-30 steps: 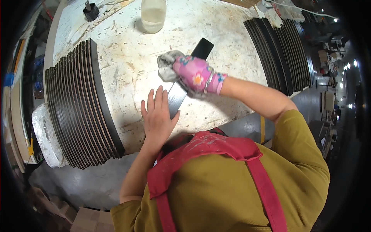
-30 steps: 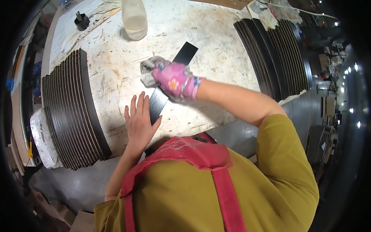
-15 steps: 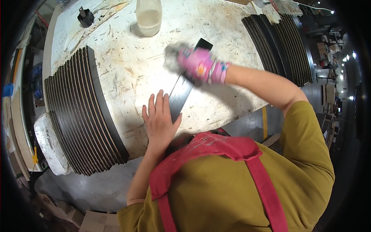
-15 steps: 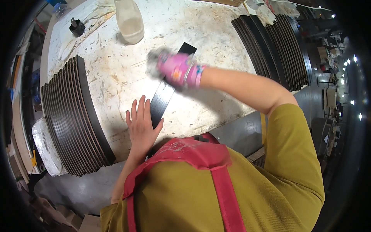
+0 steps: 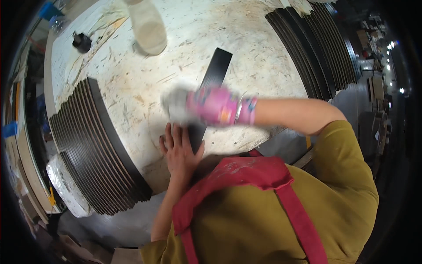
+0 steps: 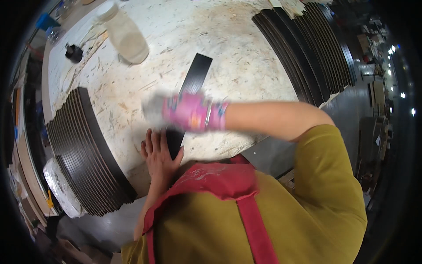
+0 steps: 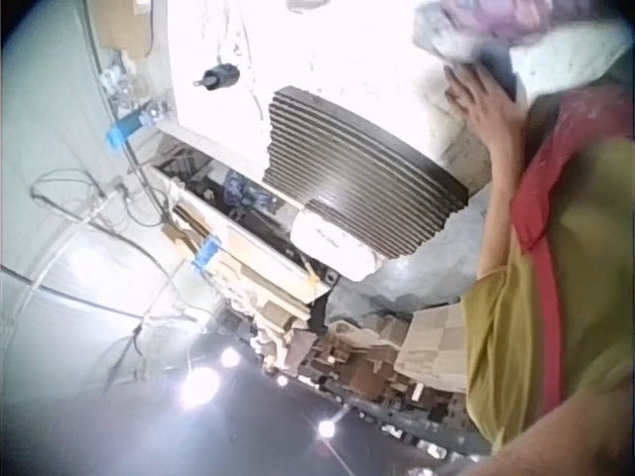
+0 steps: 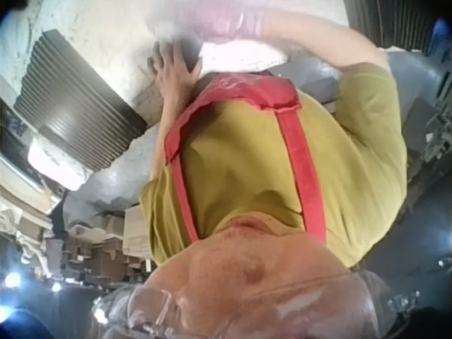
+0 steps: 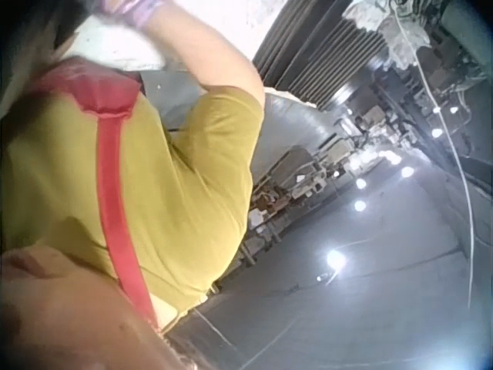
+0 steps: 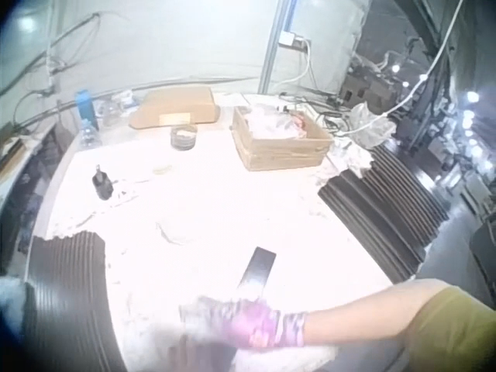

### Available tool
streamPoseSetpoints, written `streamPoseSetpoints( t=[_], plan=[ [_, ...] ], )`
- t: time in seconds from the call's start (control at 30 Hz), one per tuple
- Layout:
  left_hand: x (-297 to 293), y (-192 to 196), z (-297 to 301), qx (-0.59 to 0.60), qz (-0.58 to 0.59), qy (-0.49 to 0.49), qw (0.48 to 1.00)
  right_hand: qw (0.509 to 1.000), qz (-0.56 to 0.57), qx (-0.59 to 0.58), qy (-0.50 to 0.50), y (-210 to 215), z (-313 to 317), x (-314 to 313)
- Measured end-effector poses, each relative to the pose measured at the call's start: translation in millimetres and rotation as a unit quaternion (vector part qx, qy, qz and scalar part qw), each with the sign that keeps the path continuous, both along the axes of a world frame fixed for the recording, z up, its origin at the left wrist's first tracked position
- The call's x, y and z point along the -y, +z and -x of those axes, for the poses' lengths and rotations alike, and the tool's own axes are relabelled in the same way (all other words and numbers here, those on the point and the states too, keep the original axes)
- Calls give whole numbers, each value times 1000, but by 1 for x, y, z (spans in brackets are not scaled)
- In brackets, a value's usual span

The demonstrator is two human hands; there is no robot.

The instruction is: The person wipes dark rectangular panels with a cloth and a liquid from a plastic bottle on a wooden worktable.

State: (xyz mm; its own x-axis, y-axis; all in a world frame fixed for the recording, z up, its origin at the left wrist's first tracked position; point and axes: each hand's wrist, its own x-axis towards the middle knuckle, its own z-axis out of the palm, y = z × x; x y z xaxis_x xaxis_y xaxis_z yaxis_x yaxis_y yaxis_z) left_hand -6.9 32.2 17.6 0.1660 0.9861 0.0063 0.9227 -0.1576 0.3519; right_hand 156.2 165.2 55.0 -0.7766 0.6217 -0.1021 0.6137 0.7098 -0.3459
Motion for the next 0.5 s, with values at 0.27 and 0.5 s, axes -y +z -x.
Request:
streamPoseSetpoints(
  t=[0.27, 0.5],
  plan=[
    [-1, 6, -2, -34, 31, -1, 999, 975, -8, -63, -213, 46, -79, -90],
    [1, 7, 0, -23, 14, 2, 1000, 972, -102, -104, -185, 3, -69, -63]
  ],
)
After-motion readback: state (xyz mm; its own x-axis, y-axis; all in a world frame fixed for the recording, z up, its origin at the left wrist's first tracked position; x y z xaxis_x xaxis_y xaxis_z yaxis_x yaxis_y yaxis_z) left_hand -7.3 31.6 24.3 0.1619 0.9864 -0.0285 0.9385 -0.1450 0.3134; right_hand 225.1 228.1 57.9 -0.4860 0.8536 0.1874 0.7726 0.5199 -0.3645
